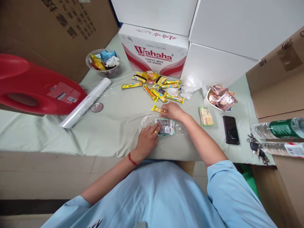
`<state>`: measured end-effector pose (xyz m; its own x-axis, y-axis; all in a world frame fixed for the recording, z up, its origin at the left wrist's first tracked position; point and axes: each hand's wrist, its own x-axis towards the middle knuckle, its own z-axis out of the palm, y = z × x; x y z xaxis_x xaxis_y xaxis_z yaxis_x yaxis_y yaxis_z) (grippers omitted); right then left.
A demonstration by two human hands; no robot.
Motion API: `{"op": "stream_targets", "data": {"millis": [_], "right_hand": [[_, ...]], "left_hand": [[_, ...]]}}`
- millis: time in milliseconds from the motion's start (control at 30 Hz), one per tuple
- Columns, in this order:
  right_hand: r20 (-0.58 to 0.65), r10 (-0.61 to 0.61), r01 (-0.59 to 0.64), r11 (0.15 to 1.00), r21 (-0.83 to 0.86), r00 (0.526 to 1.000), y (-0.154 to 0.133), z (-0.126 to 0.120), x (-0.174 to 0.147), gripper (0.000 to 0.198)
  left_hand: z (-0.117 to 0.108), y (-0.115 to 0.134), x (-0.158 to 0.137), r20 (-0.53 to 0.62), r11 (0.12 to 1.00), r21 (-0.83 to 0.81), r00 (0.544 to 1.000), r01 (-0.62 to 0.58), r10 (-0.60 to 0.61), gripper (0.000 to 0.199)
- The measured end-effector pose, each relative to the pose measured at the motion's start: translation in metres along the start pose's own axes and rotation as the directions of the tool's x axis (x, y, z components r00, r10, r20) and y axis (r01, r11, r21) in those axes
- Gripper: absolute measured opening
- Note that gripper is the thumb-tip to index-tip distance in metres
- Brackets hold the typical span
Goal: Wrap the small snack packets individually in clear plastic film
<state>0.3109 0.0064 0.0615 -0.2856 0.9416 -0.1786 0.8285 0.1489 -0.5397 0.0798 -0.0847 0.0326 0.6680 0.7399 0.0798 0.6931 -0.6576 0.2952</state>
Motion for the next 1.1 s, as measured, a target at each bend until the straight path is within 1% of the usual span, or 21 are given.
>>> {"op": "stream_targets", "data": {"millis": [33,67,133,200,233,300,400,500,600,667,733,800,867,900,933,967,1000,1033,1067,1100], "right_hand": [[0.006,-0.006,0.006,1.000,0.001,1.000,-0.001,0.001,0.000,0.017],[-0.005,-0.037,0.037,0.999,0.003,0.999,-0.002,0.001,0.000,0.012],[-0.072,-0.142,0.142,0.990,-0.002,0.987,-0.004,0.000,-0.002,0.010],[-0.149,-0.246,0.244,0.969,-0.034,0.958,-0.008,-0.003,-0.006,0.009],[-0.161,-0.285,0.281,0.958,-0.049,0.945,-0.010,-0.005,-0.009,0.009],[-0.121,-0.321,0.316,0.947,-0.065,0.939,-0.017,-0.008,-0.017,0.011],[-0.045,-0.294,0.286,0.950,-0.127,0.955,-0.032,-0.011,-0.033,0.019],[-0.014,-0.268,0.256,0.933,-0.253,0.963,-0.047,-0.003,-0.053,0.024],[0.012,-0.280,0.270,0.911,-0.313,0.960,-0.054,0.019,-0.073,0.023],[-0.030,-0.268,0.247,0.920,-0.306,0.963,-0.053,0.039,-0.084,0.023],[-0.097,-0.223,0.187,0.939,-0.288,0.970,-0.051,0.059,-0.092,0.025],[-0.148,-0.161,0.115,0.954,-0.277,0.976,-0.050,0.075,-0.099,0.026],[-0.160,-0.109,0.061,0.959,-0.276,0.981,-0.052,0.086,-0.103,0.029],[-0.155,-0.088,0.042,0.959,-0.279,0.984,-0.054,0.089,-0.105,0.032],[-0.142,-0.073,0.030,0.959,-0.283,0.987,-0.055,0.091,-0.106,0.036],[-0.124,-0.063,0.026,0.958,-0.286,0.990,-0.057,0.092,-0.107,0.041],[-0.103,-0.058,0.026,0.958,-0.285,0.993,-0.059,0.093,-0.108,0.045],[-0.081,-0.054,0.029,0.959,-0.280,0.995,-0.060,0.092,-0.108,0.049],[-0.063,-0.050,0.031,0.961,-0.274,0.997,-0.061,0.091,-0.108,0.051],[-0.047,-0.046,0.032,0.963,-0.266,0.998,-0.062,0.090,-0.107,0.052]], "left_hand": [[0.000,0.000,0.000,-0.001,1.000,0.001,1.000,0.003,-0.003,0.053],[0.000,0.000,0.000,-0.002,1.000,0.001,1.000,0.003,-0.003,0.053],[-0.001,0.001,0.001,-0.003,1.000,0.004,1.000,-0.002,0.002,0.051],[-0.001,0.001,0.002,-0.001,1.000,0.008,1.000,-0.011,0.011,0.049],[-0.001,0.001,0.002,0.001,1.000,0.010,1.000,-0.014,0.014,0.049],[-0.002,0.001,0.002,0.007,1.000,0.013,1.000,-0.014,0.014,0.049],[-0.003,0.001,0.002,0.013,1.000,0.009,1.000,-0.005,0.005,0.048],[-0.003,0.001,0.002,0.014,1.000,0.005,1.000,-0.003,0.003,0.045],[-0.002,0.000,0.000,0.025,1.000,-0.011,1.000,0.011,-0.011,0.039],[0.000,-0.002,-0.002,0.032,0.999,-0.045,0.999,0.023,-0.022,0.036],[0.002,-0.007,-0.004,0.030,0.994,-0.108,0.999,0.035,-0.032,0.038],[0.005,-0.014,-0.005,0.026,0.977,-0.211,0.999,0.035,-0.030,0.043],[0.007,-0.024,-0.007,0.011,0.933,-0.360,1.000,0.024,-0.021,0.043],[0.007,-0.030,-0.008,-0.009,0.896,-0.443,0.999,0.030,-0.038,0.041],[0.007,-0.037,-0.008,-0.035,0.849,-0.525,0.995,0.058,-0.090,0.038],[0.006,-0.045,-0.007,-0.059,0.792,-0.600,0.981,0.113,-0.185,0.036],[0.004,-0.054,-0.006,-0.068,0.725,-0.662,0.949,0.188,-0.308,0.033],[0.002,-0.063,-0.004,-0.062,0.652,-0.709,0.898,0.267,-0.435,0.032],[0.000,-0.072,-0.002,-0.043,0.590,-0.735,0.845,0.335,-0.534,0.032],[-0.002,-0.080,0.002,-0.027,0.555,-0.742,0.811,0.376,-0.585,0.033]]}}
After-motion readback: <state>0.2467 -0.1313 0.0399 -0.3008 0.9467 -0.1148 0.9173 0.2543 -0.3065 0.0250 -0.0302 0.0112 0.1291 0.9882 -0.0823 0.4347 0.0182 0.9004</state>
